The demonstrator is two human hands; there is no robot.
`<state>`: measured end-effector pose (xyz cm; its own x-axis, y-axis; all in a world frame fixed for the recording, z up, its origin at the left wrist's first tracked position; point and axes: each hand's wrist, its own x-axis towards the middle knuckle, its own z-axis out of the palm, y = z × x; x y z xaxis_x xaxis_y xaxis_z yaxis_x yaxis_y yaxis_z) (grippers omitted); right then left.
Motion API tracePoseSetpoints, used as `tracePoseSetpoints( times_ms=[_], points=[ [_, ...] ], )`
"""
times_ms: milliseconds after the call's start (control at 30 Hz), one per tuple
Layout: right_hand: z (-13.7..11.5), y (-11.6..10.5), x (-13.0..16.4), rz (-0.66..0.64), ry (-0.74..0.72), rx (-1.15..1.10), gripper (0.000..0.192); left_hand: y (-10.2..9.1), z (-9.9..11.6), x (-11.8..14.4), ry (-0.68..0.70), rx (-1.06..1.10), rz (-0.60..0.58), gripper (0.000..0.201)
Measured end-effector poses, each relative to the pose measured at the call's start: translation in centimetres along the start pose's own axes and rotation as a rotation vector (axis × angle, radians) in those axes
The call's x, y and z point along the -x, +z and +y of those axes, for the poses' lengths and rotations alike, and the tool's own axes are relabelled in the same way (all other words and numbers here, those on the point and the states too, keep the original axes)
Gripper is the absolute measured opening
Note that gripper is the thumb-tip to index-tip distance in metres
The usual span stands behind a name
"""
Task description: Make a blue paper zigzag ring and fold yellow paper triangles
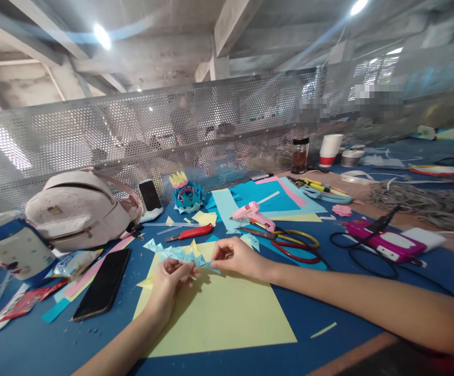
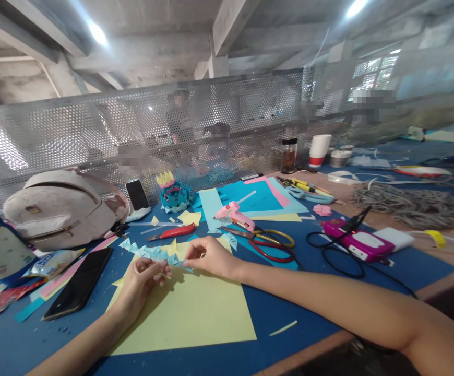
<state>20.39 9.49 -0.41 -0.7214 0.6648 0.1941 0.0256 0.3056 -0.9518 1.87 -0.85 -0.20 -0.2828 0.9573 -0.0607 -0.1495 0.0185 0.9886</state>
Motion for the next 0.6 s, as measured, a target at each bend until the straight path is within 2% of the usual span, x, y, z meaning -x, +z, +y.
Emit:
tracePoseSetpoints(
  times_ms=[233,367,600],
  points=[
    [0.28,0.14,-0.07,0.003,0.004,-0.007,0.032,0.14,0.09,-0.03,-0.009,-0.003,0.034,0.043],
    [0.14,0.21,0.01,0.002,0.013,-0.008,0.030,0.20,-0.18,-0.05,0.033,-0.032,0.043,0.046],
    [0.34,0.17,-0.02,0.022,0.004,-0.017,0.035,0.40,-0.63,0.07,0.097,-0.089,-0.001,0.048]
  ],
)
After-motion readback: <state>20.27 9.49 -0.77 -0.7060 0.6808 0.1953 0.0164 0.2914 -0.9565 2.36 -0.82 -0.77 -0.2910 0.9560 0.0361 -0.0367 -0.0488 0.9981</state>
